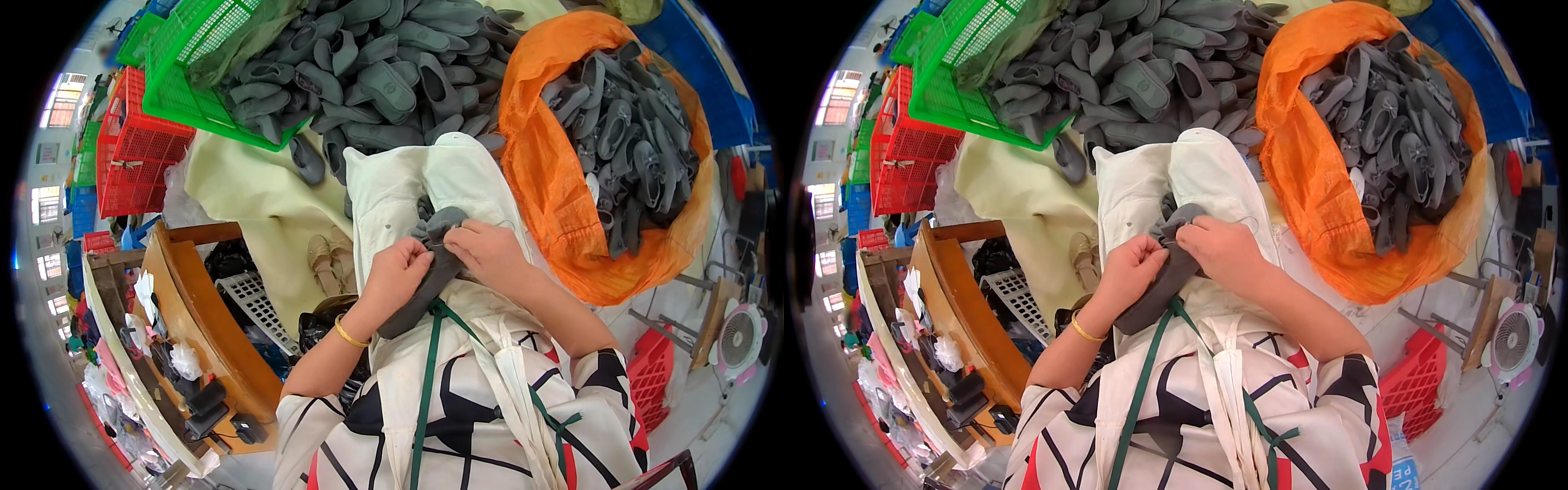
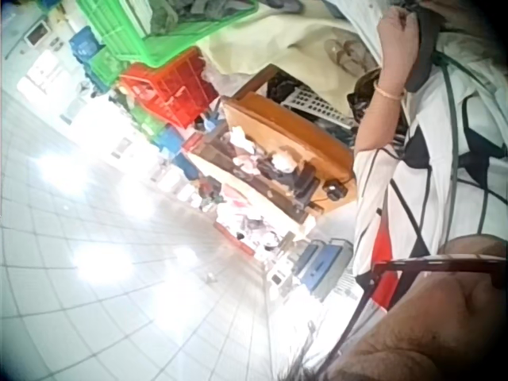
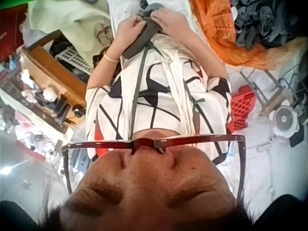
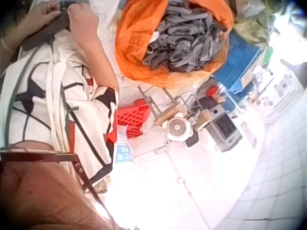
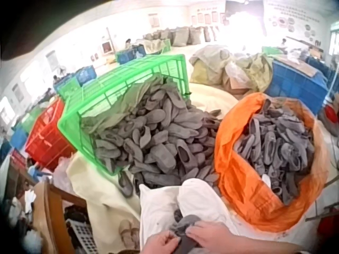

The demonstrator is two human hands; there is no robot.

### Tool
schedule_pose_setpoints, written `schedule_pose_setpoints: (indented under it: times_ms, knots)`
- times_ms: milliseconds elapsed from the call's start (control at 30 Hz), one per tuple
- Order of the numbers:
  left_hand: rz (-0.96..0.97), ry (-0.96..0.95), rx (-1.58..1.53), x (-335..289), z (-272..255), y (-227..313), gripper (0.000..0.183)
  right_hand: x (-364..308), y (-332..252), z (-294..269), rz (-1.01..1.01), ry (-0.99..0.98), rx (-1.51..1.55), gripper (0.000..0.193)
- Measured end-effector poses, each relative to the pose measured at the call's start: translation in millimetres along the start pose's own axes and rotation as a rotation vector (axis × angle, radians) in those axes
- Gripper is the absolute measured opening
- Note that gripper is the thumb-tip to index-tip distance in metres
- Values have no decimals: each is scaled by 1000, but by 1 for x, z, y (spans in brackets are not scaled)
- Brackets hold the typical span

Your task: The person sits at a workstation in a factory and sews a grey slipper by hand using a needle and thread. They repeatedly pull the thread through the slipper's opening to stitch the edges together. The person handles the slipper and thread directly, working on a single unit throughout the clip.

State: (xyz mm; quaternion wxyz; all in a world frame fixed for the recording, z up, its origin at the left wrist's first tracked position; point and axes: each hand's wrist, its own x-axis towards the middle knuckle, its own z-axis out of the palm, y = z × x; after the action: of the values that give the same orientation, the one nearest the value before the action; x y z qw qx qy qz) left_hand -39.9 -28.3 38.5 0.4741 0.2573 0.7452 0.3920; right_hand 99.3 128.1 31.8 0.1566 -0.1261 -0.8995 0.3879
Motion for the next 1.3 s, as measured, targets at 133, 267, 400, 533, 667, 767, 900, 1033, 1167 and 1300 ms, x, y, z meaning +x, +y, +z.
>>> schedule_pose_setpoints:
  times_ms: [133,267,400,533,667,767,900,1033,1167,1300]
  knots:
    - [252,99,78,0,6,0,13,16,0,1,-152,42,-203,18]
    - [-13,11,-265,16,-5,-9,11,15,10,8,-130,3,-154,18]
    - [-96,-13,-388,15,2,-11,11,11,8,25,-18,81,126,9]
    - [178,144,32,4,8,-7,10,11,11,29,230,74,549,7]
    - [409,235,355,2,12,2,11,7,17,-17,646,224,1208,13]
    - [465,241,427,7,9,2,10,-15,70,-65,549,522,1409,9]
    - [563,271,466,10,10,2,7,-53,118,-133,550,1095,1456,7]
    - [619,288,504,12,11,-1,5,-83,143,-146,549,1261,1477,12]
    - [705,330,588,16,11,-2,7,-90,151,-134,610,1306,1475,17]
    - [765,333,733,21,5,-1,7,-83,138,-139,646,1335,1450,10]
